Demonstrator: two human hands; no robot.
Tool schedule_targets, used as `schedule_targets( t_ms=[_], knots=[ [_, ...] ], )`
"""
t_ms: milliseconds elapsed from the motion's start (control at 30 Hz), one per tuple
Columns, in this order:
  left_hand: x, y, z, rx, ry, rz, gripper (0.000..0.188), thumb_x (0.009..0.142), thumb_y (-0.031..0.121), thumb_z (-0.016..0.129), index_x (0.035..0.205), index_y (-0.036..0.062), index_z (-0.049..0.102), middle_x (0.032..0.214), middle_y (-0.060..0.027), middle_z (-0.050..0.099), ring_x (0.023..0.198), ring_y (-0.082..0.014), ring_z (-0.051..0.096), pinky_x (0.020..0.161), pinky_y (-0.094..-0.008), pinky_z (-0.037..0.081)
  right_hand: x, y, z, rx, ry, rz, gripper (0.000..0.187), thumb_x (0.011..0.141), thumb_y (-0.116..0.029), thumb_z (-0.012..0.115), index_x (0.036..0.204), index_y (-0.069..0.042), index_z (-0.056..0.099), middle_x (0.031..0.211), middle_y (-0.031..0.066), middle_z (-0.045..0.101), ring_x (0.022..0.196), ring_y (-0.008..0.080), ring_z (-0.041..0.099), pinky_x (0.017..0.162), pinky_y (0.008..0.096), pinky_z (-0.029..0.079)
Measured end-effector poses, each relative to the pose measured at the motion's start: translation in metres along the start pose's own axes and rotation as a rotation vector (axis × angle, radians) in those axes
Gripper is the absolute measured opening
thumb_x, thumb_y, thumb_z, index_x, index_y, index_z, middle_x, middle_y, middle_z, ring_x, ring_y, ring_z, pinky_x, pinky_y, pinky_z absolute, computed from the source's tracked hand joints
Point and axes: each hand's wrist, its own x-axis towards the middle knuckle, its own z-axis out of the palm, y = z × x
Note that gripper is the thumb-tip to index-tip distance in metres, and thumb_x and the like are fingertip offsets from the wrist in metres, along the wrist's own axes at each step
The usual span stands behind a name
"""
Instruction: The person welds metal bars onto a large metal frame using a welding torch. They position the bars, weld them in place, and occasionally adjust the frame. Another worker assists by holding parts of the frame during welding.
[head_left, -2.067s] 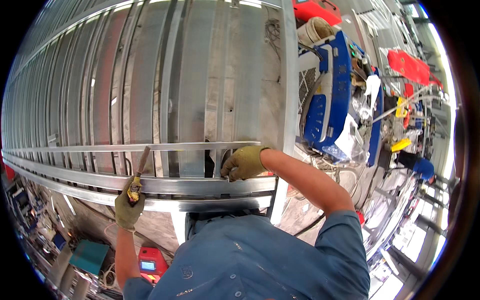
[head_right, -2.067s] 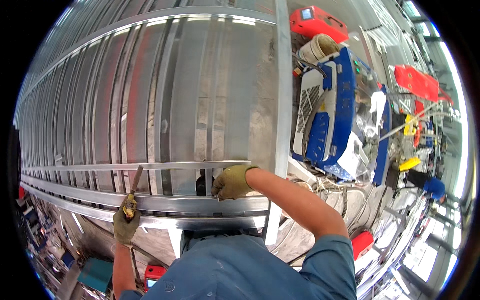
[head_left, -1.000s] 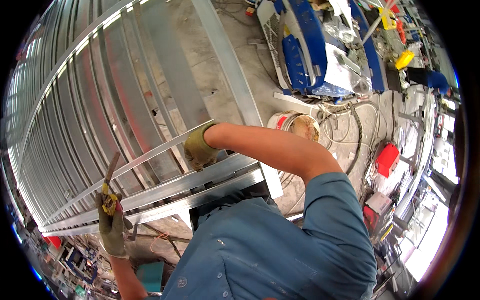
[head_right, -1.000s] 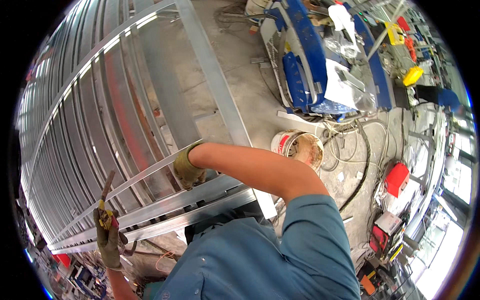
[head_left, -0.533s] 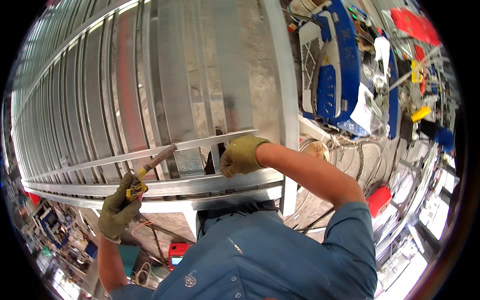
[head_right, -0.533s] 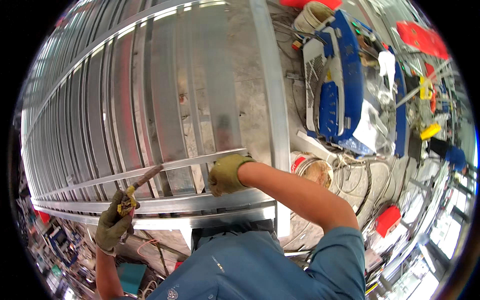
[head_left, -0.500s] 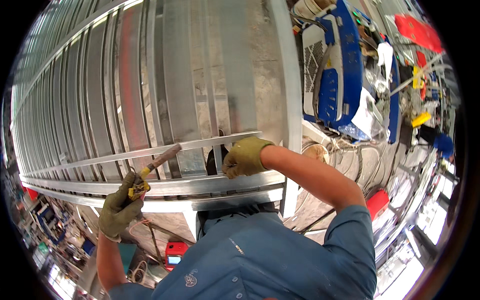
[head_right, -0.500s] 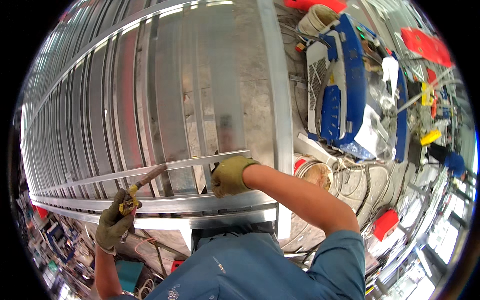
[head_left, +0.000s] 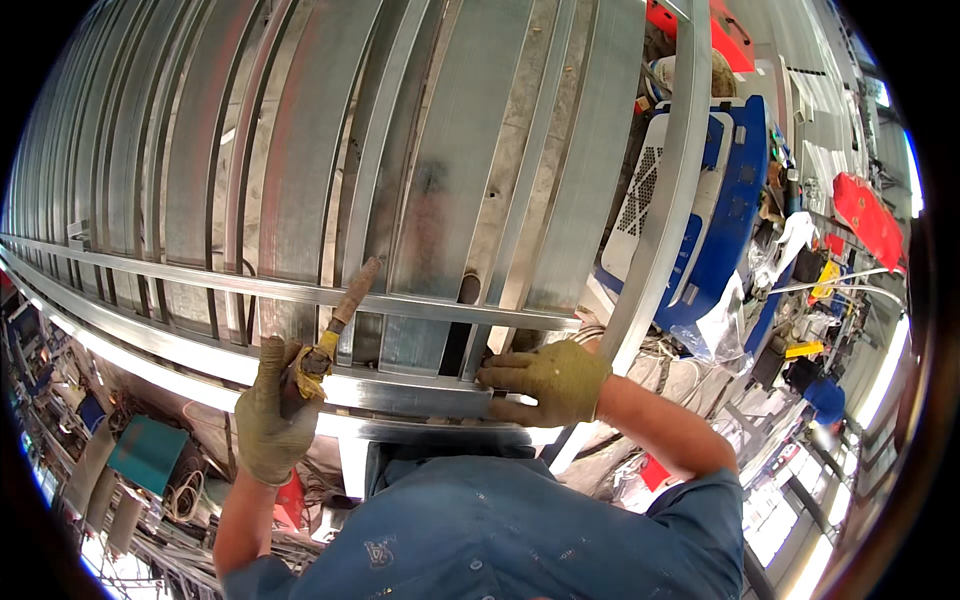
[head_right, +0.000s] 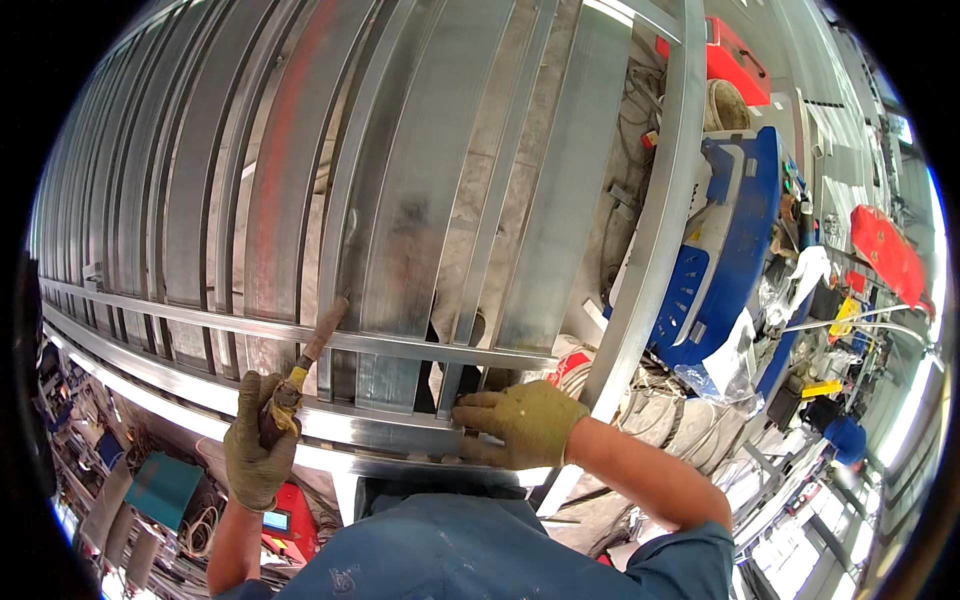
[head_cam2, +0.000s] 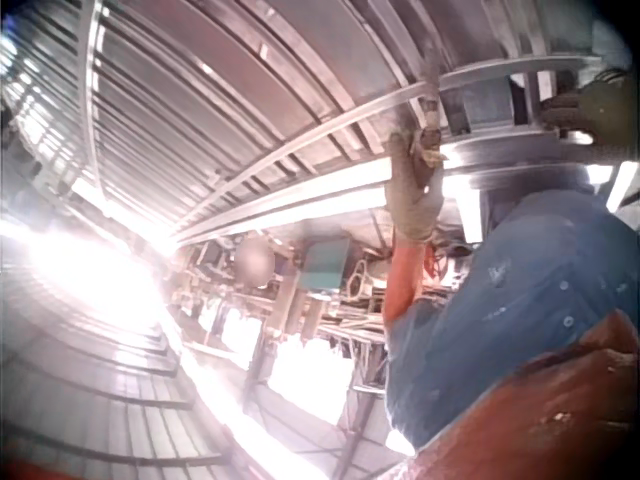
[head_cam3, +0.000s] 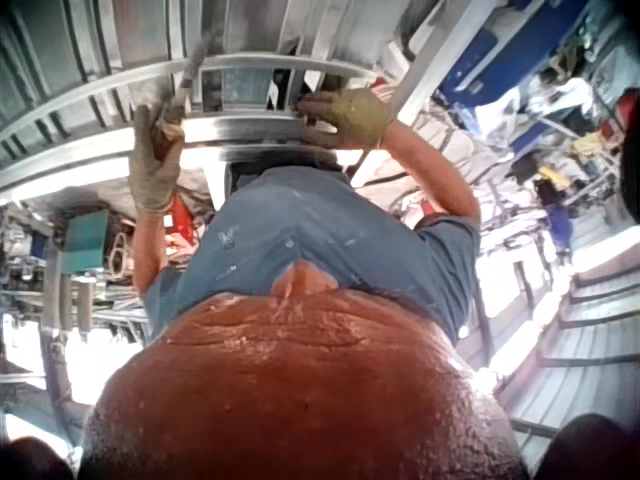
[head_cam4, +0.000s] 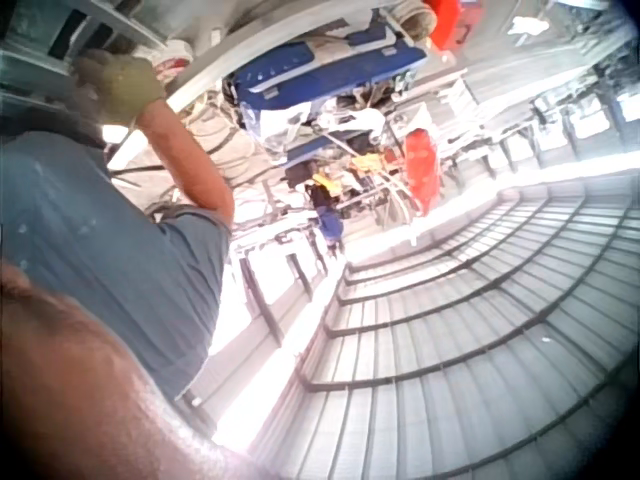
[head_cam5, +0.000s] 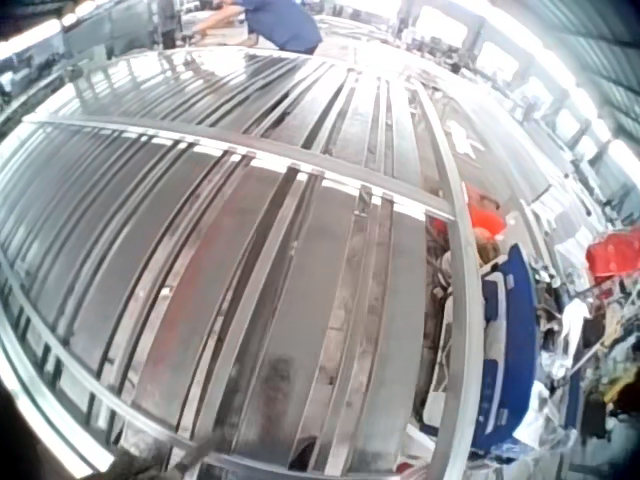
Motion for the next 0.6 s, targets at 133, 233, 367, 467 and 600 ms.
schedule_targets(
  t_ms=[133, 233, 367, 467, 600],
  knots=[
    [0.008, 0.011, 0.003, 0.119, 0.028, 0.016, 0.088, 0.080, 0.003, 0.087, 0.159, 0.0049, 0.049, 0.112, -0.0161, 0.080, 0.075, -0.0315, 0.080, 0.062, -0.0383, 0.062, -0.004, -0.010, 0.011, -0.067, 0.058, 0.027, 0.046, 0.097, -0.040, 0.078, 0.132, -0.012, 0.070, 0.134, 0.0086, 0.075, 0.096, 0.0326, 0.080, 0.076, 0.0455, 0.064],
    [0.009, 0.006, 0.006, 0.154, 0.036, 0.057, 0.086, 0.079, 0.003, 0.087, 0.157, 0.0049, 0.051, 0.111, -0.0166, 0.080, 0.078, -0.0331, 0.080, 0.064, -0.0384, 0.062, -0.006, -0.005, 0.023, -0.119, 0.198, -0.031, 0.047, 0.091, -0.033, 0.085, 0.131, -0.013, 0.072, 0.130, 0.0061, 0.076, 0.083, 0.0279, 0.077, 0.067, 0.0405, 0.061],
    [0.009, 0.008, 0.002, 0.183, 0.073, 0.106, 0.082, 0.081, 0.003, 0.088, 0.156, 0.0048, 0.055, 0.113, -0.0177, 0.079, 0.087, -0.0354, 0.081, 0.071, -0.0392, 0.064, -0.008, -0.007, 0.025, -0.133, 0.278, -0.038, 0.047, 0.086, -0.029, 0.090, 0.128, -0.012, 0.075, 0.128, 0.0056, 0.078, 0.083, 0.0249, 0.078, 0.066, 0.0384, 0.061],
    [0.007, 0.027, -0.011, 0.111, 0.172, -0.050, 0.072, 0.091, 0.000, 0.083, 0.157, 0.0009, 0.056, 0.123, -0.0193, 0.079, 0.106, -0.0289, 0.081, 0.088, -0.0371, 0.064, -0.020, -0.017, 0.033, -0.025, 0.461, -0.004, 0.050, 0.085, -0.028, 0.089, 0.131, -0.012, 0.074, 0.127, 0.0067, 0.077, 0.085, 0.0279, 0.080, 0.065, 0.0404, 0.061],
    [0.050, 0.073, -0.033, 0.091, 0.547, -0.111, 0.063, 0.101, 0.001, 0.071, 0.162, -0.0026, 0.053, 0.142, -0.0163, 0.072, 0.124, -0.0140, 0.067, 0.106, -0.0313, 0.055, -0.045, -0.038, 0.032, -0.035, 0.737, 0.091, 0.053, 0.081, -0.019, 0.092, 0.132, -0.011, 0.076, 0.129, 0.0095, 0.078, 0.093, 0.0241, 0.080, 0.077, 0.0375, 0.062]
  ],
)
